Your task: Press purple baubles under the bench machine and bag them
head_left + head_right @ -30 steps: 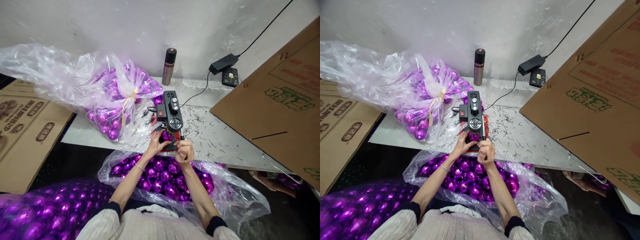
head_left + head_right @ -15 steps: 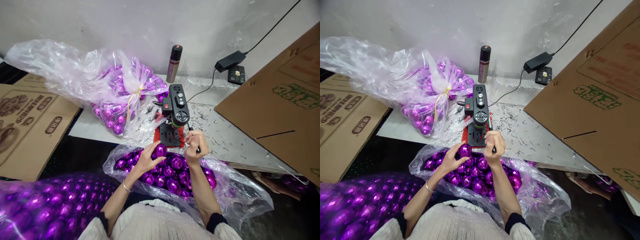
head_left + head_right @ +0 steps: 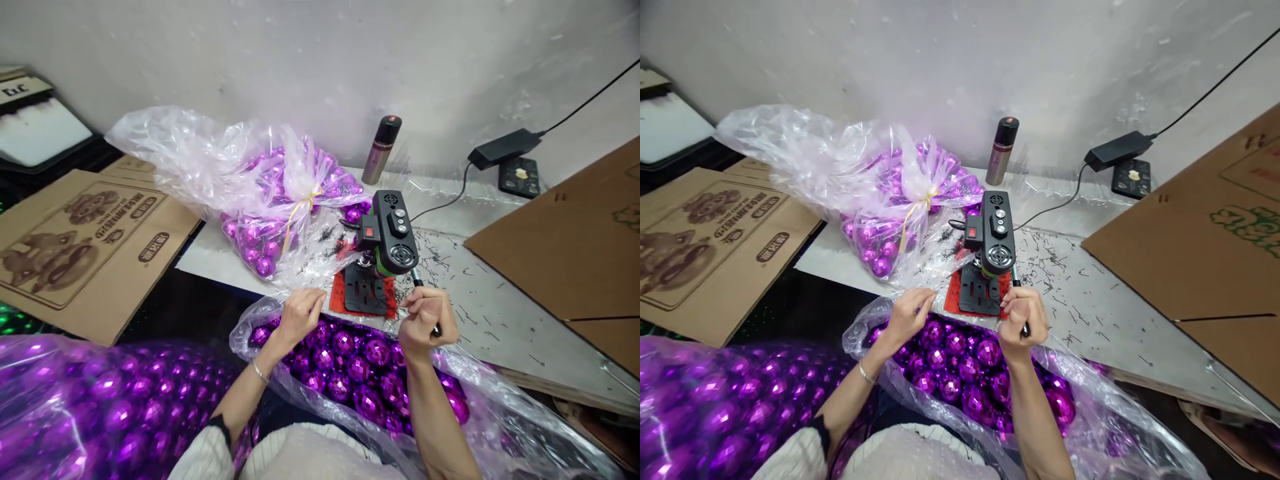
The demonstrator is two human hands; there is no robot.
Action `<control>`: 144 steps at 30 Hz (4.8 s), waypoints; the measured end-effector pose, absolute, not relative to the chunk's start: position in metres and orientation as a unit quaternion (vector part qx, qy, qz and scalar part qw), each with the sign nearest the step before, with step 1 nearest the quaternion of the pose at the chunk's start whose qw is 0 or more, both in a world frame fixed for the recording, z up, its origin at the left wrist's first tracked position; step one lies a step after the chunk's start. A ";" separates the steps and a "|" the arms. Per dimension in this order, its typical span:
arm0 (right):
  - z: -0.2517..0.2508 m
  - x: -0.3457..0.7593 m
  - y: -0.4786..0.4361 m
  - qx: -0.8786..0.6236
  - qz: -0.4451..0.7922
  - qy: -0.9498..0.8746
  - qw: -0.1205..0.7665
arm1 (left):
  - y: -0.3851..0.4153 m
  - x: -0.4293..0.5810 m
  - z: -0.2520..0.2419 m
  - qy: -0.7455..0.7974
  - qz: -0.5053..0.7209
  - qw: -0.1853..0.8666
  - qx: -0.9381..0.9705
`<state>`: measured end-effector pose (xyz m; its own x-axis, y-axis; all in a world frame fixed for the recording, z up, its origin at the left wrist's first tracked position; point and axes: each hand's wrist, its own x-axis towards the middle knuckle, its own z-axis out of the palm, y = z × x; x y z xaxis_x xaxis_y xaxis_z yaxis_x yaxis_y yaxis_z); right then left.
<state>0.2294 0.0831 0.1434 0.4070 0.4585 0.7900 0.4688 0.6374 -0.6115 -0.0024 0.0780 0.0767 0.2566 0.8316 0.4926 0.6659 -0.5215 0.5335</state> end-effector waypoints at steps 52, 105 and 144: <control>0.155 0.235 0.081 -0.415 -0.029 -0.617 0.669 | 0.139 0.078 0.058 0.476 0.399 0.359 0.697; 0.099 0.233 0.085 -0.381 -0.040 -0.603 0.700 | 0.138 0.088 0.038 0.430 0.397 0.276 0.762; 0.144 0.224 0.084 -0.464 0.002 -0.501 0.730 | -0.012 -0.059 0.050 0.625 0.172 0.236 0.724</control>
<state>0.2236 0.0840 0.1438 0.4974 0.4676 0.7307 0.4632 0.5691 -0.6794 -0.0592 -0.0124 0.0500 0.1583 0.9864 -0.0452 0.8238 -0.1067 0.5568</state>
